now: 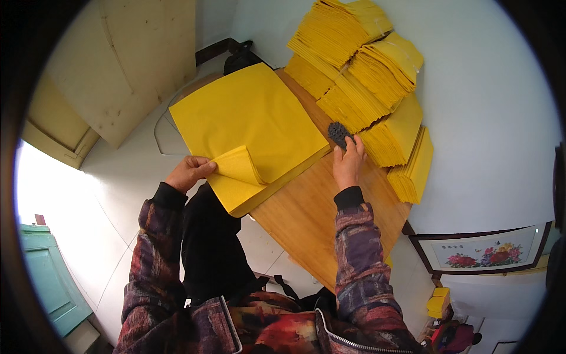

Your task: The person folds yellow paper sheets by hand on a low wooden table, repeatedly folding each sheet in half and then rolling it into a tight cylinder. The person stacks the finished rolled sheets on the table.

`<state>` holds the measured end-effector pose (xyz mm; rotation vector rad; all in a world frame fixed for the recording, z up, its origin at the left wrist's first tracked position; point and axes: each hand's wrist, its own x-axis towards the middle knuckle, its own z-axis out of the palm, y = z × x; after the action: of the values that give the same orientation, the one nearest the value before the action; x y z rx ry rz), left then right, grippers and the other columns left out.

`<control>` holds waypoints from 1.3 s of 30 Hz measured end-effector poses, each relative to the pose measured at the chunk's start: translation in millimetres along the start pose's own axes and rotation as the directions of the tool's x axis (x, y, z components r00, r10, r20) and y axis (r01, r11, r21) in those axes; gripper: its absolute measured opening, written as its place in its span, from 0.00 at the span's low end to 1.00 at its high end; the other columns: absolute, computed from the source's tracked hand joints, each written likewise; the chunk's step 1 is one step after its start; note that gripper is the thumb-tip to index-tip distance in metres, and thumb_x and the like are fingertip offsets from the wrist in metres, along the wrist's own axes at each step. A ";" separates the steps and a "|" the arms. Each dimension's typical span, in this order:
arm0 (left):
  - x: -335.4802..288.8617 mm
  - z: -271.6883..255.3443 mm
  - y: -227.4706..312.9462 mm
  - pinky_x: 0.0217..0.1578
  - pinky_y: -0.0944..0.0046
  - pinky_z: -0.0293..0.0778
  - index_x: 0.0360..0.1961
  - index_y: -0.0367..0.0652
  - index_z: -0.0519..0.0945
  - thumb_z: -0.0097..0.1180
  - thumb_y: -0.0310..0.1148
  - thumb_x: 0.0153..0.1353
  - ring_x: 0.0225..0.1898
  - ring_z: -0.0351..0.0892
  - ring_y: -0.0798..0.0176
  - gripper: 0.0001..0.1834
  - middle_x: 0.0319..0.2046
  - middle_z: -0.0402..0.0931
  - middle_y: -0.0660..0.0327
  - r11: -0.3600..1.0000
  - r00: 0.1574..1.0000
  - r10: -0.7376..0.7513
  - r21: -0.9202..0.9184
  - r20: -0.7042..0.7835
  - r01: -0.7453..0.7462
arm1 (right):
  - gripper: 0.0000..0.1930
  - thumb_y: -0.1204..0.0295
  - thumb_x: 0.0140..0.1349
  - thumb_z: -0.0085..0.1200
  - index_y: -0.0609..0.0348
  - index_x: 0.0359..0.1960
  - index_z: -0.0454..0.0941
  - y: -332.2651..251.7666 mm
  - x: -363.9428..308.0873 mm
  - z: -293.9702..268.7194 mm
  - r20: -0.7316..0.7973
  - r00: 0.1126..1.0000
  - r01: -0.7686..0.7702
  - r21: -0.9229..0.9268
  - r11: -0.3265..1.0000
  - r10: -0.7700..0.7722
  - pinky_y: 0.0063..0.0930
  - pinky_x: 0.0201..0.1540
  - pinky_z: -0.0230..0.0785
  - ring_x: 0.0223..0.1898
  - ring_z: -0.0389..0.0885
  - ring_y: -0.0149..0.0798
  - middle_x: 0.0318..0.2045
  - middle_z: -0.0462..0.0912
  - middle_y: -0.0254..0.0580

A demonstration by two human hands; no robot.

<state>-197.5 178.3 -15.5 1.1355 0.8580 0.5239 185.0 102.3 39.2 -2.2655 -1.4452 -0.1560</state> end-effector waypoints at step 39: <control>0.8 0.3 3.0 0.44 0.72 0.71 0.43 0.37 0.82 0.57 0.42 0.63 0.38 0.76 0.72 0.18 0.37 0.82 0.66 0.999 0.995 0.038 -0.014 0.091 -0.037 | 0.05 0.78 0.50 0.58 0.60 0.27 0.74 -132.4 -82.7 -6.0 0.264 0.692 0.471 0.541 0.697 -0.672 0.38 0.38 0.68 0.35 0.73 0.49 0.29 0.75 0.43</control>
<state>-196.6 179.8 -12.9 1.1579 0.7545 0.5035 31.8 77.5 58.2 -1.4428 -2.1661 0.4937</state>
